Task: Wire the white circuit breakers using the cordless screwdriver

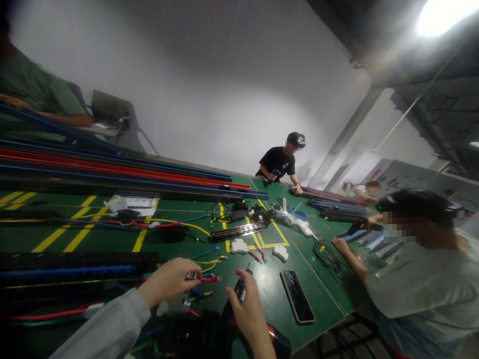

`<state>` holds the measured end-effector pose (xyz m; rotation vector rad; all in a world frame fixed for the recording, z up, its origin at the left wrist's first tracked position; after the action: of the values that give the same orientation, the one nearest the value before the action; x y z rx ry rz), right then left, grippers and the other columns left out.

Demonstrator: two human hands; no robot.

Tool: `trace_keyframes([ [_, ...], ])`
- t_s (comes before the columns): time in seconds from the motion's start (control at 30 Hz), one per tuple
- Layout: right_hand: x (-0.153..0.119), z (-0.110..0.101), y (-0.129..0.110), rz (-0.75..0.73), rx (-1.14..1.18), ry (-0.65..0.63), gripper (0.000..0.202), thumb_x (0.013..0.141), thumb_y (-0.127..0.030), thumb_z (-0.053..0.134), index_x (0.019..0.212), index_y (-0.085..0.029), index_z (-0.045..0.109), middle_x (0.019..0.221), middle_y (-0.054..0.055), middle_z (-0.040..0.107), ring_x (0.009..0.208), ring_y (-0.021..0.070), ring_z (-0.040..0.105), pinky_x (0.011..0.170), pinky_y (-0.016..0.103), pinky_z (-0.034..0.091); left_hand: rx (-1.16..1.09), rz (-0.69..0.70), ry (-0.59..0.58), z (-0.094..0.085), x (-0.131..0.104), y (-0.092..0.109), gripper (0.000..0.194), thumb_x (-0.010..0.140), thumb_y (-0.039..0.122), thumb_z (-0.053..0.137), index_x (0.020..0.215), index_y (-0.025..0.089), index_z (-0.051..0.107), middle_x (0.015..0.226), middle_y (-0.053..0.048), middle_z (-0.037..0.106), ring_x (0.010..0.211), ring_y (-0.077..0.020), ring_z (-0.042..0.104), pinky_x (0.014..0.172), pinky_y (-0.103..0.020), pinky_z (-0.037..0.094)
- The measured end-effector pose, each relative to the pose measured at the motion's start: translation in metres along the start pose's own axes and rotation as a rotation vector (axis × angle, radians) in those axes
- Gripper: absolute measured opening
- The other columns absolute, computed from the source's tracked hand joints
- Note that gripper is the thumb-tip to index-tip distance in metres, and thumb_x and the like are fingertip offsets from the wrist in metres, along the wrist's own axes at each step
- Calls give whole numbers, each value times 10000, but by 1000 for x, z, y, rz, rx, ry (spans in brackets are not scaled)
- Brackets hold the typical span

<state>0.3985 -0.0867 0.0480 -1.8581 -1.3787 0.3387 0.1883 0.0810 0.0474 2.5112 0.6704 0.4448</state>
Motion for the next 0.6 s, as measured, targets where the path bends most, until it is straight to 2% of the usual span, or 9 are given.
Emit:
trace_keyframes([
  [0.03, -5, -14, 8, 23, -98, -3, 508, 846, -352, 596, 1330, -217, 515, 1334, 109, 564, 1245, 264, 521, 1051, 379, 394, 12, -26, 7, 2, 2, -2, 249, 847, 438, 575, 954, 283, 737, 931, -15, 750, 898, -202, 654, 765, -257, 393],
  [0.13, -24, -44, 35, 188, -379, -170, 757, 756, -361, 661, 1444, -185, 399, 1441, 139, 460, 1332, 290, 446, 1108, 375, 325, 32, -90, 12, 7, 6, -8, 246, 845, 446, 577, 937, 286, 739, 934, -25, 748, 916, -217, 654, 777, -271, 400],
  [0.2, -36, -47, 48, 276, -480, -292, 893, 690, -339, 694, 1487, -183, 325, 1449, 145, 451, 1290, 299, 497, 1063, 361, 372, 28, -112, 9, 9, 9, -11, 240, 842, 440, 580, 920, 281, 742, 929, -28, 747, 911, -218, 657, 784, -277, 403],
  [0.27, -43, -41, 54, 294, -541, -349, 891, 683, -295, 672, 1494, -214, 311, 1400, 131, 515, 1226, 296, 559, 996, 343, 418, 11, -118, 4, 11, 10, -13, 238, 837, 437, 586, 912, 278, 747, 924, -29, 747, 907, -214, 659, 798, -277, 405],
  [0.37, -43, -26, 52, 273, -616, -320, 809, 701, -204, 597, 1471, -242, 351, 1299, 108, 616, 1168, 284, 607, 927, 320, 440, -29, -123, 1, 12, 10, -14, 240, 824, 432, 599, 925, 277, 753, 922, -25, 748, 906, -204, 658, 824, -269, 409],
  [0.43, -41, -21, 51, 262, -616, -283, 748, 724, -205, 576, 1445, -263, 385, 1268, 86, 647, 1129, 271, 636, 886, 306, 449, -43, -128, 6, 11, 9, -13, 246, 819, 430, 601, 930, 274, 756, 922, -26, 749, 903, -202, 658, 825, -264, 411],
  [0.53, -43, -25, 55, 282, -532, -217, 653, 759, -286, 597, 1393, -328, 445, 1196, 35, 692, 1062, 266, 671, 839, 308, 464, -38, -123, 11, 10, 9, -13, 248, 820, 427, 591, 922, 274, 756, 924, -30, 752, 890, -208, 661, 795, -269, 416],
  [0.6, -45, -34, 59, 333, -417, -124, 659, 717, -298, 652, 1355, -324, 492, 1119, 27, 719, 1026, 280, 680, 820, 326, 478, -30, -107, 16, 10, 8, -14, 237, 821, 413, 584, 914, 276, 754, 929, -32, 753, 891, -214, 663, 790, -273, 415],
])
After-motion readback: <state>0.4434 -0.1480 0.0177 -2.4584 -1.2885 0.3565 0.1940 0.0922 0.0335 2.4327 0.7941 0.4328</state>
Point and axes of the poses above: each hand's wrist, its own x-axis towards the middle knuckle, its own z-axis out of the palm, y = z × x, the point moved 1 cm from there along x, towards the middle knuckle
